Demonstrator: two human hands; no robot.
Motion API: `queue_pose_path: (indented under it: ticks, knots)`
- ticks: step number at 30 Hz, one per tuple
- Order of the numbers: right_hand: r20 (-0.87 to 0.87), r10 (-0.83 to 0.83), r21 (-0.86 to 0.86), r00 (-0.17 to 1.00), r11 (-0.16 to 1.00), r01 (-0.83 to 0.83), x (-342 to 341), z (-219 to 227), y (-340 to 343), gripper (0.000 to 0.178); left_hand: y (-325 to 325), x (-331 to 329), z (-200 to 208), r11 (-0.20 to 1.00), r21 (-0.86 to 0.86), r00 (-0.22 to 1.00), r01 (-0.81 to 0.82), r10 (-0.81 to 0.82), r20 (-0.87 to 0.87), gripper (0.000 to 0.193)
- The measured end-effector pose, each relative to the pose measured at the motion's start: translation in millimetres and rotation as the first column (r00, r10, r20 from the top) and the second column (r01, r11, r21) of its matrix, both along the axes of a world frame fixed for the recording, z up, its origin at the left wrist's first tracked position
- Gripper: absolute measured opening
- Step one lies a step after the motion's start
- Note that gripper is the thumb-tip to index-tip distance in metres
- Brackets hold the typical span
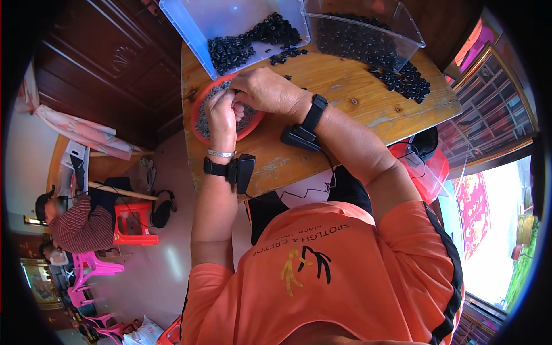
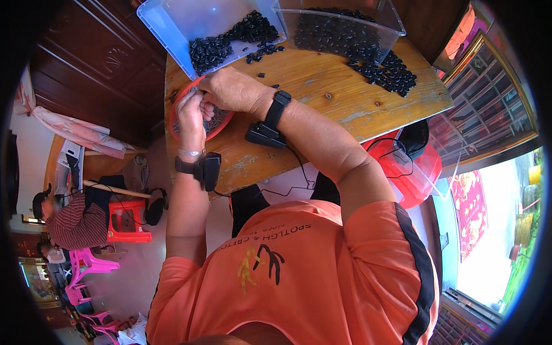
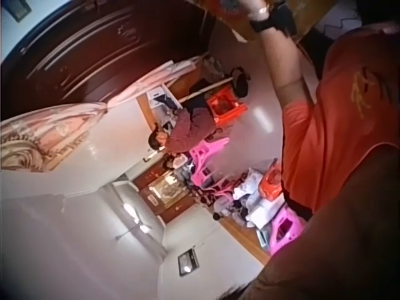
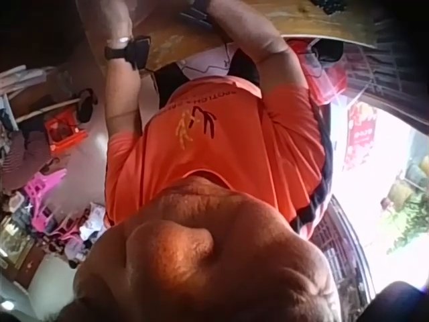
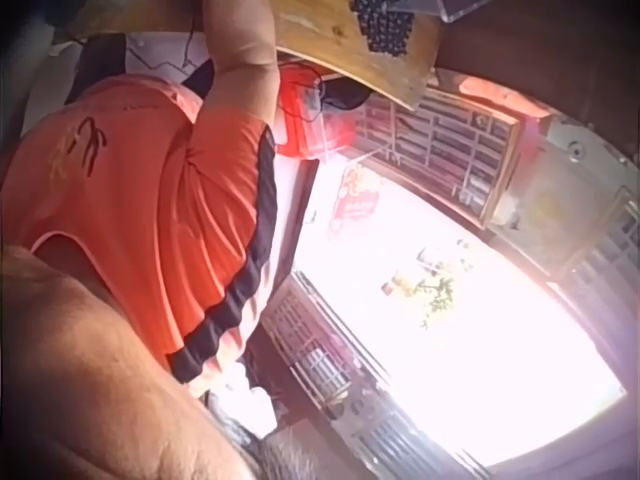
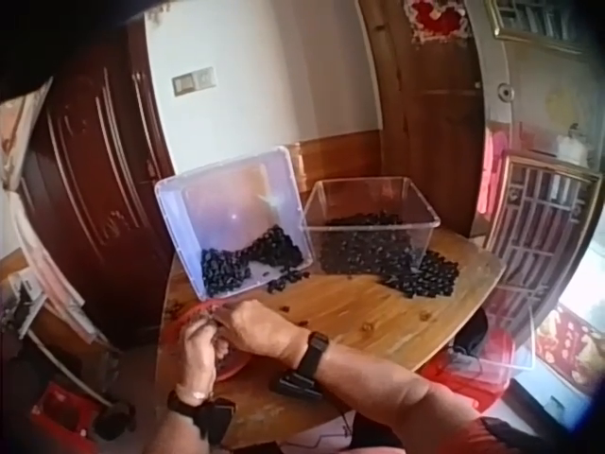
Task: Sorting small black components from a large plastic container into a red bowl one by one.
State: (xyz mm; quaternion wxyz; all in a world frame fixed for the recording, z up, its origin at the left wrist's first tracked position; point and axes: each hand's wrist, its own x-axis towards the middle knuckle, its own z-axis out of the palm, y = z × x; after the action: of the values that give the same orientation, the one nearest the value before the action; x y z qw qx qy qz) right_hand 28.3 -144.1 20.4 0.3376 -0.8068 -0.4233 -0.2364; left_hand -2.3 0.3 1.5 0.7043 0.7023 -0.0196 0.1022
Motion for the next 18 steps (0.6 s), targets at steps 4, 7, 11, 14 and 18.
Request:
queue_pose_path:
  ticks: [4,7,11,14,18]
  knots:
    - [0.013,0.023,0.047,1.000,0.999,-0.024,4,-3,-1,0.011,0,1,-1,1.000,0.006,1.000,-0.001,0.001,0.014,0.028]
    - [0.045,0.031,0.082,0.999,0.996,-0.034,4,-3,-2,0.014,-2,1,2,0.999,0.030,0.999,-0.015,0.013,0.047,0.027]
    - [-0.007,0.046,0.132,0.999,0.990,-0.045,5,8,-8,0.015,-3,-2,5,0.995,0.028,0.992,-0.092,0.089,0.091,0.028]
    - [0.174,-0.185,0.305,0.967,0.944,0.126,17,45,-35,0.017,6,1,2,0.997,0.014,0.980,-0.081,0.077,0.182,0.025]
    - [0.290,-0.615,0.272,0.733,0.787,0.553,48,99,-118,0.019,5,1,2,0.993,0.086,0.968,-0.083,0.059,0.246,0.022]
